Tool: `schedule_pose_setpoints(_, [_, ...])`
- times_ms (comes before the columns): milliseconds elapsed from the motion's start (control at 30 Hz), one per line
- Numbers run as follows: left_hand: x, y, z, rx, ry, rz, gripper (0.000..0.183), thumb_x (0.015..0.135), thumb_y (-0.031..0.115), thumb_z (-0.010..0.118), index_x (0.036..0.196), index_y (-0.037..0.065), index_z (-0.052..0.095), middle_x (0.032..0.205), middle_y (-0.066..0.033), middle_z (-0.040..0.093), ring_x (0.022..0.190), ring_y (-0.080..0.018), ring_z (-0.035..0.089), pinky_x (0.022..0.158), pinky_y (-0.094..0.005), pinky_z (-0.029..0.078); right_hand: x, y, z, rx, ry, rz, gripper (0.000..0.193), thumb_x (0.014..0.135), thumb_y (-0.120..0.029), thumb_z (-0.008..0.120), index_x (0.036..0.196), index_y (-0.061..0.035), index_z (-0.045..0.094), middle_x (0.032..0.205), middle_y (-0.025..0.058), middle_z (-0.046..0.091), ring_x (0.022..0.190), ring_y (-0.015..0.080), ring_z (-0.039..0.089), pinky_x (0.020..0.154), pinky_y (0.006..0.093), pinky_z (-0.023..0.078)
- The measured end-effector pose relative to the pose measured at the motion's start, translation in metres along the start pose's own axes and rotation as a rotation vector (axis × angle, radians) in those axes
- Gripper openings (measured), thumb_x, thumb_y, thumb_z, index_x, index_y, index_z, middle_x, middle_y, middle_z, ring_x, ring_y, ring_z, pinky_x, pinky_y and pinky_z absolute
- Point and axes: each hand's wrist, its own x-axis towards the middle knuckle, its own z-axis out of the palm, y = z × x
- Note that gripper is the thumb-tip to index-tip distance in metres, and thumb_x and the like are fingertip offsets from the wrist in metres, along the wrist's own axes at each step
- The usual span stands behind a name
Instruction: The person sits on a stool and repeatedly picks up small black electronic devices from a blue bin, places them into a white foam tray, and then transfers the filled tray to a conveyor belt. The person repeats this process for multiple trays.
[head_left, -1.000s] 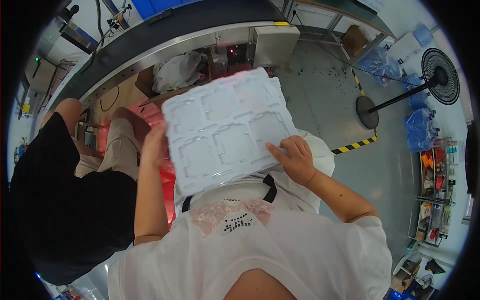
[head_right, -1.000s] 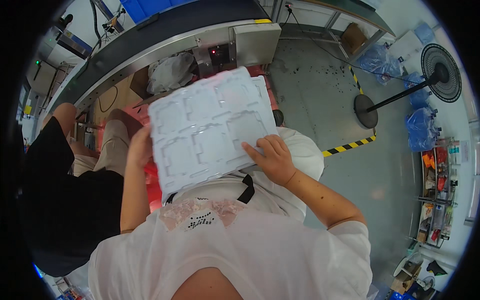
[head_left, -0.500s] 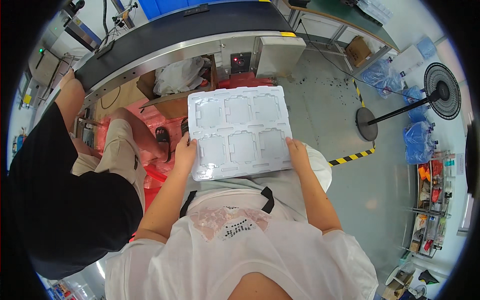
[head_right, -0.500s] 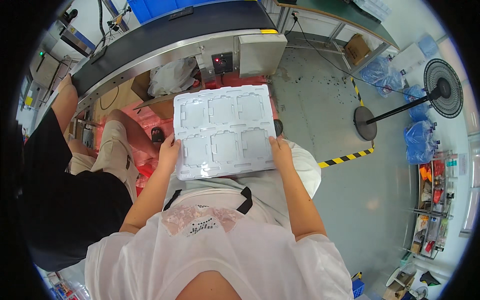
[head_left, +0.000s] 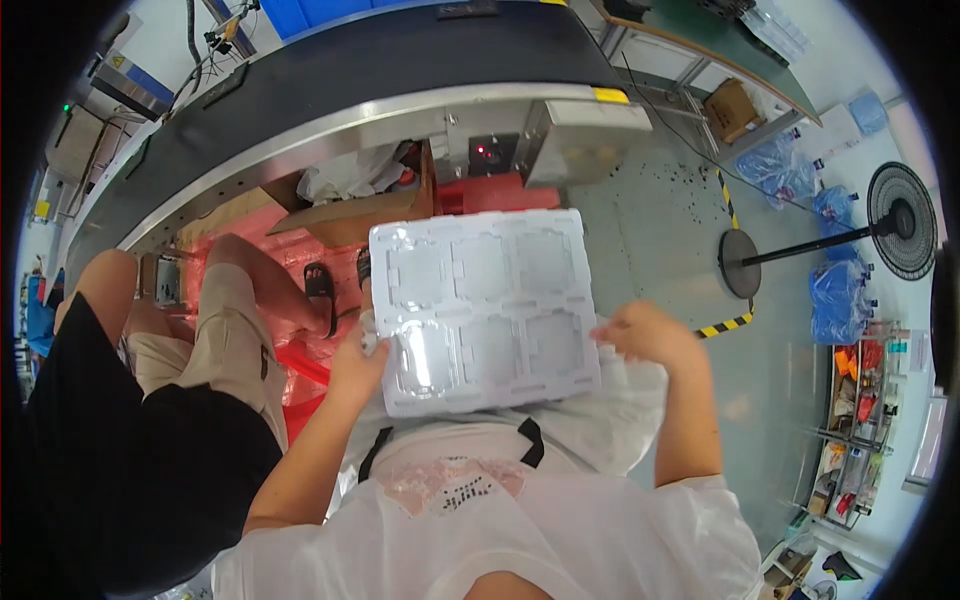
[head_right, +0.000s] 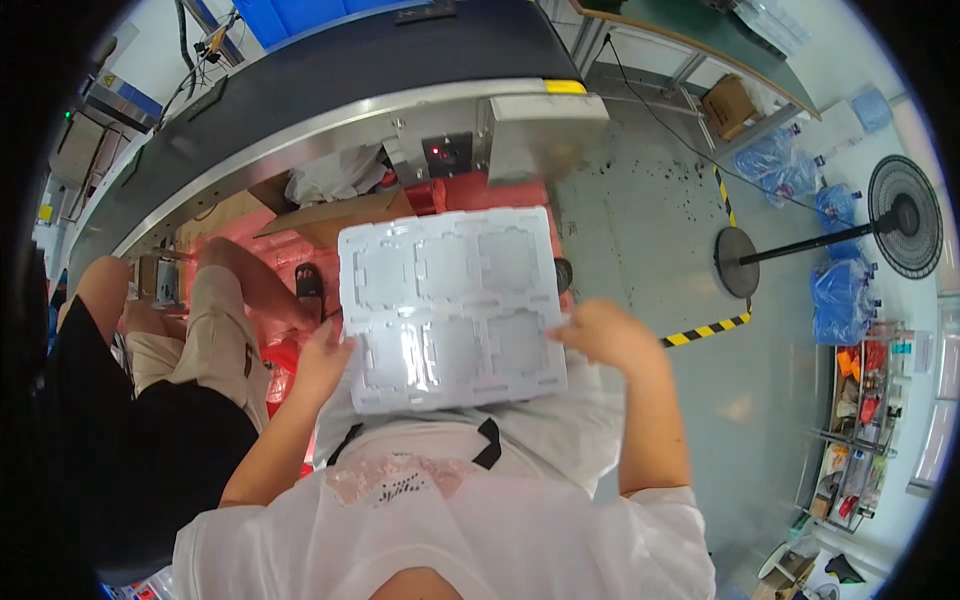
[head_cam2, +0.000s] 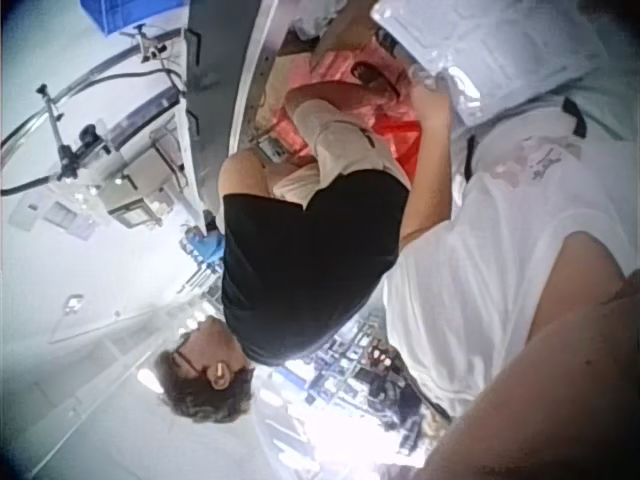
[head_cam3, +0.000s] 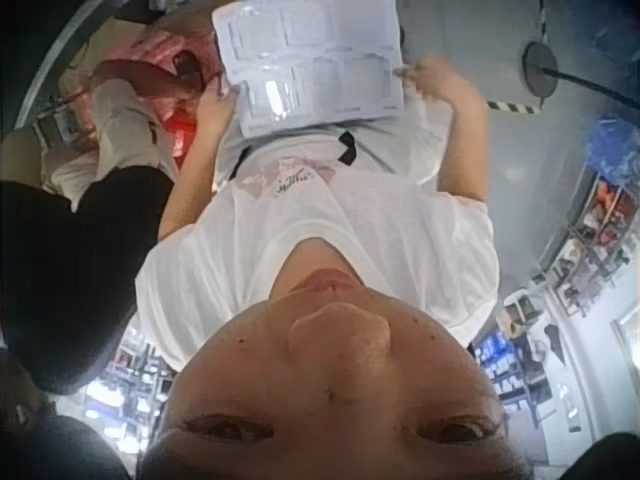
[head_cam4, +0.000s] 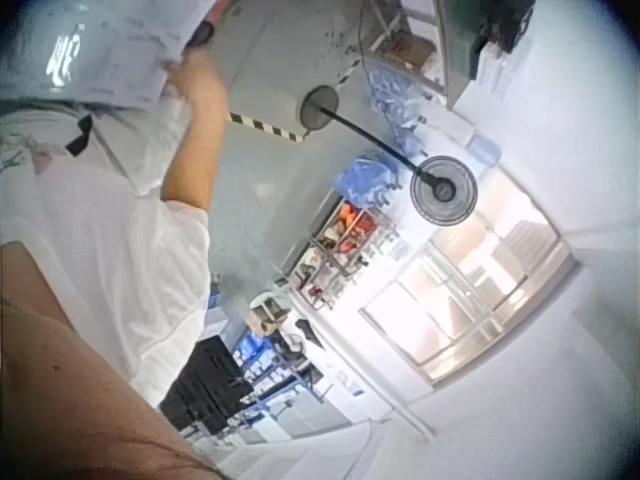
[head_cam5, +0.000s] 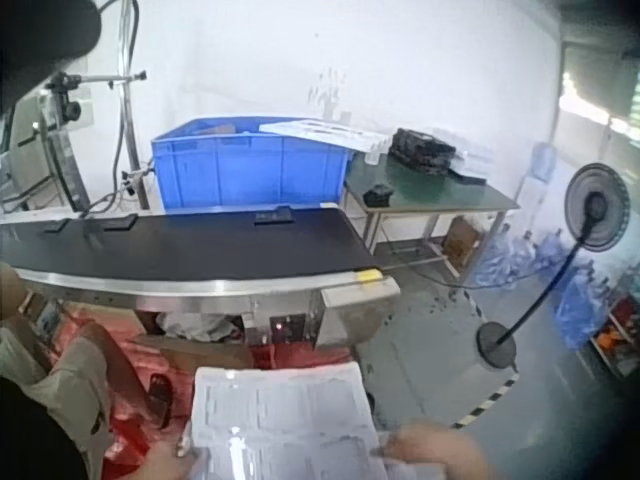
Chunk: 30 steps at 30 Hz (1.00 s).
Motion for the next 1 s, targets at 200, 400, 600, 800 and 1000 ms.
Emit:
schedule_pose_setpoints(200, [0.096,0.125,-0.117,-0.424,0.596,0.427,0.035,0.089,0.013,0.059,0.122,0.001,0.053,0.12,-0.0105,0.056,0.107,-0.0171,0.054,0.087,-0.0299,0.045,0.043,-0.129,-0.154,-0.106,0.942,-1.0,0.026,0.082,-0.014,0.062,0.107,-0.0056,0.062,0.105,0.0071,0.061,0.099,0.0194,0.058,0.085,0.0296,0.044])
schedule_pose_setpoints(400, [0.258,0.163,-0.191,0.477,1.121,0.363,0.058,0.083,0.042,0.064,0.123,0.001,0.053,0.115,-0.0177,0.057,0.108,-0.0329,0.054,0.091,-0.0429,0.043,0.21,-0.187,-0.279,-0.638,1.267,-0.752,0.055,0.076,0.0,0.057,0.129,-0.0106,0.05,0.121,0.016,0.055,0.114,0.0359,0.05,0.096,0.0376,0.04])
schedule_pose_setpoints(600, [0.307,0.196,-0.182,0.632,0.539,-0.191,0.073,0.072,0.057,0.065,0.119,0.002,0.053,0.116,-0.0211,0.057,0.104,-0.0355,0.057,0.087,-0.0439,0.046,0.185,-0.183,-0.307,-0.94,0.7,-0.141,0.049,0.058,-0.005,0.075,0.105,-0.0027,0.065,0.106,0.0205,0.063,0.099,0.0357,0.061,0.084,0.041,0.049])
schedule_pose_setpoints(800, [0.288,0.2,-0.182,0.532,0.405,-0.001,0.059,0.072,0.043,0.07,0.113,0.001,0.06,0.114,-0.0241,0.058,0.104,-0.0379,0.057,0.086,-0.0426,0.048,0.109,-0.145,-0.254,-0.63,1.239,-0.501,0.036,0.074,-0.03,0.072,0.078,0.003,0.058,0.065,0.0116,0.056,0.062,0.0255,0.055,0.061,0.0352,0.042])
schedule_pose_setpoints(1000, [0.167,0.165,-0.135,0.296,0.671,0.952,0.072,0.07,0.035,0.077,0.129,0.004,0.049,0.125,-0.0146,0.053,0.113,-0.0324,0.051,0.094,-0.0401,0.041,0.044,-0.105,-0.046,0.346,0.755,-0.529,0.034,0.081,-0.023,0.071,0.06,-0.0057,0.05,0.06,-0.0029,0.046,0.059,0.0063,0.041,0.055,0.0238,0.032])
